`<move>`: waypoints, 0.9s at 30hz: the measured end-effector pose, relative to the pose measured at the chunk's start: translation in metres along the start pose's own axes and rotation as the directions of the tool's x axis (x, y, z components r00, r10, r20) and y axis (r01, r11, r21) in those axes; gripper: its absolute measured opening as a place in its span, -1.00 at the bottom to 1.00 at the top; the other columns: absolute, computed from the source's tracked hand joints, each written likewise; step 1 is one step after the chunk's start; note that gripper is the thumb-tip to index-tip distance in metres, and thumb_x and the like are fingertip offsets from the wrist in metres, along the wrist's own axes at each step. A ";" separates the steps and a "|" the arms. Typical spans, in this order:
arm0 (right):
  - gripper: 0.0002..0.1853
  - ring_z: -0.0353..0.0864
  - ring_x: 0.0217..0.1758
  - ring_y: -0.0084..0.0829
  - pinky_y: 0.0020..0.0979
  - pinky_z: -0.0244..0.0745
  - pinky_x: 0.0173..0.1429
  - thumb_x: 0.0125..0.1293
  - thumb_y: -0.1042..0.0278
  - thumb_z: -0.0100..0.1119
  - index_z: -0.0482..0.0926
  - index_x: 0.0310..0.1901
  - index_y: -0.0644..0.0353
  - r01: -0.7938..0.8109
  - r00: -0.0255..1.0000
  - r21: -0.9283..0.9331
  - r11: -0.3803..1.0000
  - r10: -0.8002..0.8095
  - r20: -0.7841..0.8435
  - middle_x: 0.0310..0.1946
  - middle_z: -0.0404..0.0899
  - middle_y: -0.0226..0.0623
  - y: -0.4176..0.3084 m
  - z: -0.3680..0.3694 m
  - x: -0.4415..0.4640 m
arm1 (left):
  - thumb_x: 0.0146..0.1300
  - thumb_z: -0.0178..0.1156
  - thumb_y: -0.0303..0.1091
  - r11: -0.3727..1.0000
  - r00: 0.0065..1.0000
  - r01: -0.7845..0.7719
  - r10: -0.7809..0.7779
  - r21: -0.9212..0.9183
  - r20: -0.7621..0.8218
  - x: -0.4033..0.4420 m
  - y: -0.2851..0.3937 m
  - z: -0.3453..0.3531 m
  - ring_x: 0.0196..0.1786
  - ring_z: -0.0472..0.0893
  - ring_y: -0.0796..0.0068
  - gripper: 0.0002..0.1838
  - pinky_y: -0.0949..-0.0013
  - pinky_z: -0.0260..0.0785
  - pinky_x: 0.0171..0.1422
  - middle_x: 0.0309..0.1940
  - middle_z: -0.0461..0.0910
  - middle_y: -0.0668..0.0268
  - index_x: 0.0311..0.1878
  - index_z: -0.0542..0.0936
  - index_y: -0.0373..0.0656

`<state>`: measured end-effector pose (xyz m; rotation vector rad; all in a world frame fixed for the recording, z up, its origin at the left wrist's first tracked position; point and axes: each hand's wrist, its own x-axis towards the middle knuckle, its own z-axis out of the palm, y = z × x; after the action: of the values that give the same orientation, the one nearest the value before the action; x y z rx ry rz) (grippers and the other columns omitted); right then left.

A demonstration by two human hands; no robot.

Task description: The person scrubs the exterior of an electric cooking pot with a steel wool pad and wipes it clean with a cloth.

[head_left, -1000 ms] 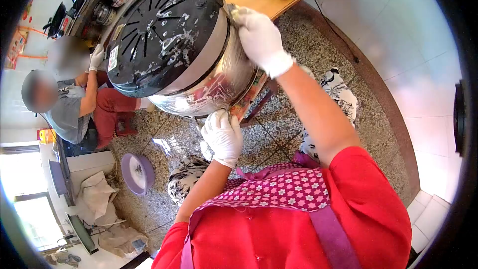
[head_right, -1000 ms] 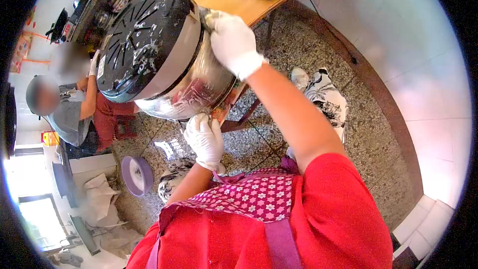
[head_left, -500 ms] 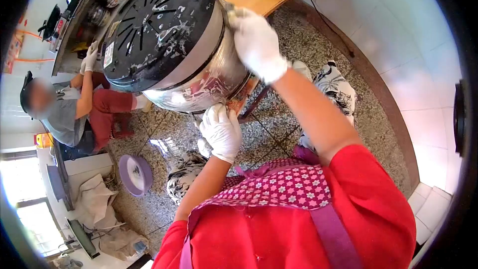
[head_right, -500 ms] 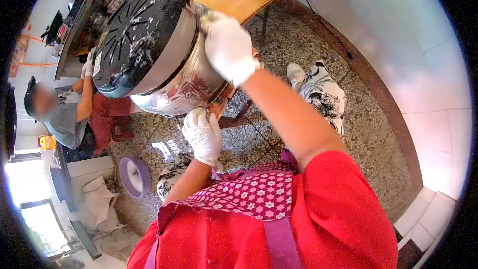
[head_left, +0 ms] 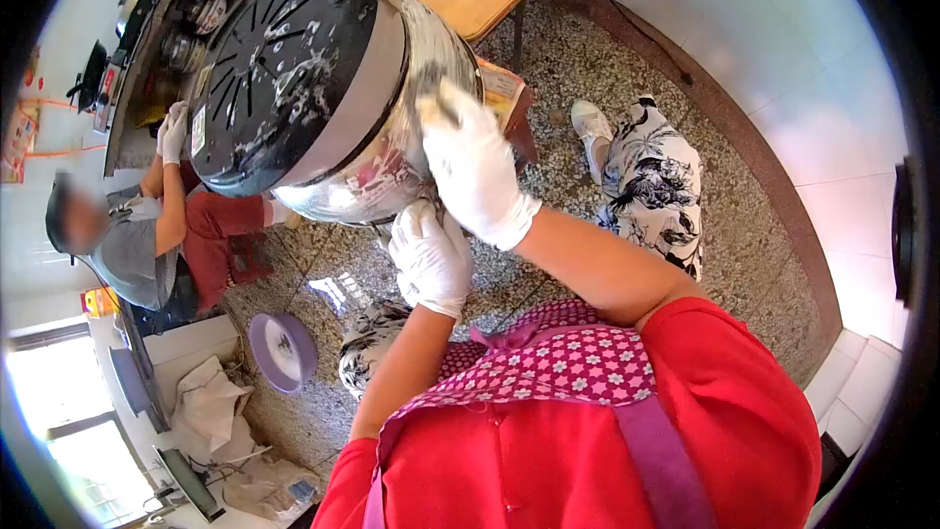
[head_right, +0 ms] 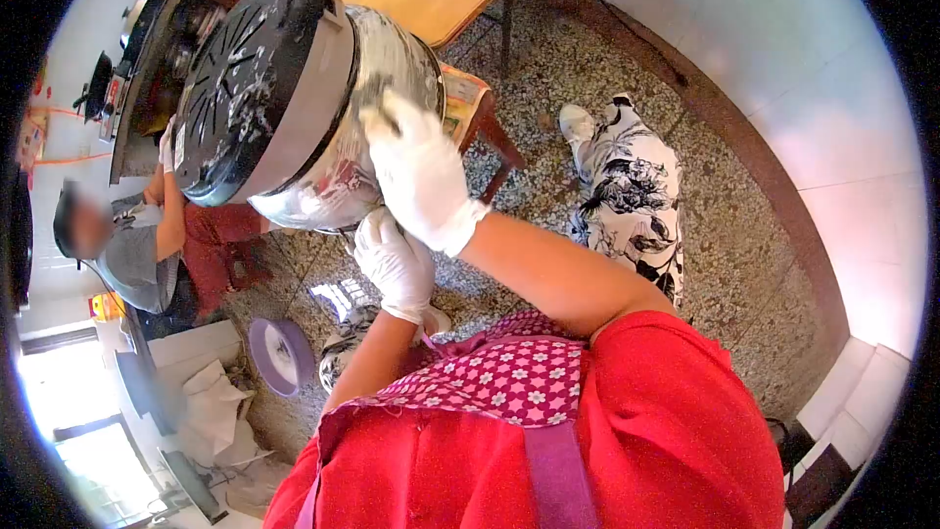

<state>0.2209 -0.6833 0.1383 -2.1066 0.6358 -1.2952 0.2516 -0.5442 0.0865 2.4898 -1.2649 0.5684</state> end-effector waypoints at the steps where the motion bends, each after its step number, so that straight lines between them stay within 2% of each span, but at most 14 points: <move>1: -0.62 0.53 0.06 -0.02 -0.17 0.55 0.09 0.33 0.37 0.02 0.50 0.16 0.21 0.001 0.999 0.005 1.000 -0.001 -0.046 0.13 0.48 0.02 0.008 0.002 0.017 | 0.18 0.20 -0.32 1.000 1.000 -0.001 0.001 -0.002 -0.015 -0.001 0.000 0.001 0.09 0.47 0.08 -0.69 0.05 0.25 0.14 0.00 0.51 0.17 -0.03 0.51 -0.22; 4: -0.74 0.64 -0.17 0.10 -0.02 0.59 -0.04 0.35 0.37 -0.12 0.59 -0.17 0.26 0.002 0.999 0.040 0.999 -0.004 0.046 -0.13 0.64 0.02 0.051 0.011 0.096 | 0.19 0.22 -0.34 1.000 1.000 -0.011 0.011 -0.006 0.001 0.002 0.002 -0.003 0.08 0.47 0.07 -0.70 0.05 0.26 0.14 -0.01 0.51 0.16 -0.04 0.51 -0.24; 6: -0.71 0.66 -0.08 0.01 -0.18 0.60 0.04 0.37 0.36 -0.11 0.67 -0.19 0.22 -0.112 0.945 0.124 0.986 0.067 0.321 -0.20 0.67 -0.02 0.086 0.024 0.143 | 0.18 0.22 -0.36 1.000 1.000 -0.020 0.020 -0.010 -0.011 0.001 0.002 -0.002 0.05 0.46 0.06 -0.71 0.03 0.24 0.14 -0.03 0.51 0.15 -0.05 0.52 -0.24; 7: -0.70 0.67 -0.06 -0.04 -0.21 0.60 0.05 0.39 0.39 -0.12 0.68 -0.15 0.20 0.445 0.808 -0.107 0.889 -0.347 0.476 -0.19 0.68 -0.04 0.152 0.070 0.174 | 0.18 0.22 -0.34 1.000 1.000 -0.019 0.018 0.004 0.011 0.001 0.002 -0.002 0.09 0.46 0.07 -0.69 0.04 0.26 0.14 0.00 0.49 0.16 -0.03 0.51 -0.24; 9: -0.68 0.68 -0.05 -0.08 -0.22 0.61 0.03 0.43 0.42 -0.16 0.68 -0.18 0.21 0.540 0.760 -0.247 0.804 -0.340 0.554 -0.19 0.69 -0.03 0.146 0.070 0.182 | 0.18 0.23 -0.33 1.000 0.999 -0.018 0.017 0.018 0.035 0.000 0.002 -0.003 0.13 0.45 0.09 -0.67 0.04 0.27 0.15 0.03 0.47 0.17 0.00 0.50 -0.24; 11: -0.66 0.65 -0.03 -0.01 -0.20 0.57 0.07 0.46 0.30 -0.15 0.67 -0.18 0.26 0.467 0.787 -0.184 0.865 -0.311 0.533 -0.21 0.66 0.05 0.139 0.066 0.172 | 0.18 0.23 -0.33 1.000 1.000 -0.020 0.019 0.012 0.022 0.001 0.002 -0.003 0.11 0.45 0.07 -0.66 0.04 0.26 0.16 0.03 0.47 0.16 0.00 0.50 -0.25; 13: -0.68 0.58 0.12 -0.09 -0.30 0.42 0.28 0.37 0.33 0.00 0.59 0.01 0.36 -0.372 0.841 0.125 0.920 0.277 0.464 0.07 0.60 0.00 0.096 0.024 0.127 | 0.18 0.23 -0.33 1.000 1.000 -0.024 0.024 0.005 0.011 0.003 0.002 -0.003 0.11 0.44 0.06 -0.66 0.05 0.26 0.16 0.02 0.47 0.16 -0.01 0.50 -0.25; 15: -0.60 0.49 0.19 0.09 -0.18 0.34 0.36 0.36 0.36 -0.10 0.51 0.12 0.40 -0.089 0.996 0.217 0.972 0.089 0.010 0.08 0.53 0.18 0.088 0.023 0.056 | 0.18 0.23 -0.33 0.999 0.999 -0.048 0.048 -0.002 0.024 0.001 0.003 -0.004 0.11 0.44 0.06 -0.66 0.05 0.26 0.16 0.02 0.47 0.15 -0.01 0.50 -0.26; 17: -0.59 0.46 0.24 0.09 -0.16 0.33 0.38 0.31 0.47 -0.05 0.46 0.16 0.45 -0.180 0.975 0.368 0.912 0.216 -0.059 0.16 0.46 0.26 0.045 0.013 0.001 | 0.17 0.23 -0.34 0.999 0.999 -0.031 0.031 -0.010 0.031 0.003 0.003 -0.003 0.11 0.44 0.04 -0.67 0.04 0.26 0.17 0.01 0.47 0.12 -0.02 0.51 -0.27; 22: -0.60 0.55 0.01 0.15 -0.06 0.42 0.17 0.25 0.47 -0.09 0.53 0.10 0.30 0.012 0.997 0.183 0.983 0.003 -0.080 0.12 0.53 0.11 0.063 0.018 0.071 | 0.14 0.24 -0.36 0.999 0.998 -0.048 0.048 -0.016 0.027 0.002 -0.001 -0.003 0.05 0.45 0.06 -0.67 0.05 0.24 0.14 -0.01 0.48 0.14 -0.03 0.51 -0.26; 24: -0.65 0.63 -0.04 0.00 -0.14 0.52 0.10 0.29 0.37 -0.12 0.58 0.01 0.21 0.049 0.986 0.227 0.973 -0.083 0.147 0.01 0.61 0.03 0.094 0.039 0.134 | 0.14 0.24 -0.36 0.998 0.998 -0.055 0.056 -0.023 0.017 0.003 0.000 -0.002 0.05 0.45 0.07 -0.67 0.06 0.24 0.14 -0.01 0.47 0.14 -0.03 0.51 -0.26; 25: -0.66 0.64 0.01 -0.04 -0.17 0.54 0.10 0.34 0.30 -0.12 0.59 0.02 0.16 -0.123 0.892 0.165 0.979 0.037 0.450 0.00 0.62 -0.01 0.110 0.052 0.165 | 0.14 0.24 -0.36 0.997 0.998 -0.066 0.066 -0.030 0.011 0.002 0.000 -0.004 0.05 0.45 0.07 -0.67 0.06 0.24 0.13 -0.01 0.47 0.15 -0.03 0.51 -0.25; 26: -0.65 0.65 0.00 -0.08 -0.19 0.55 0.08 0.39 0.28 -0.13 0.61 0.05 0.11 0.333 0.758 -0.062 0.941 -0.229 0.611 -0.01 0.65 -0.07 0.129 0.067 0.191 | 0.13 0.24 -0.37 0.998 0.998 -0.055 0.055 -0.017 0.017 0.003 0.002 -0.004 0.05 0.45 0.08 -0.68 0.06 0.24 0.12 -0.01 0.47 0.16 -0.04 0.51 -0.24; 27: -0.72 0.63 0.03 -0.15 -0.30 0.52 0.10 0.33 0.34 -0.09 0.61 -0.11 0.24 0.282 0.770 -0.064 0.957 -0.186 0.610 -0.19 0.66 -0.06 0.137 0.085 0.202 | 0.13 0.24 -0.37 0.998 0.998 -0.057 0.057 -0.013 0.014 0.004 0.003 -0.004 0.05 0.45 0.08 -0.68 0.06 0.24 0.12 -0.01 0.47 0.16 -0.04 0.51 -0.24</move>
<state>0.3686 -0.8952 0.1403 -2.6053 0.1942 -0.6179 0.2506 -0.5468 0.0922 2.4586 -1.3445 0.5546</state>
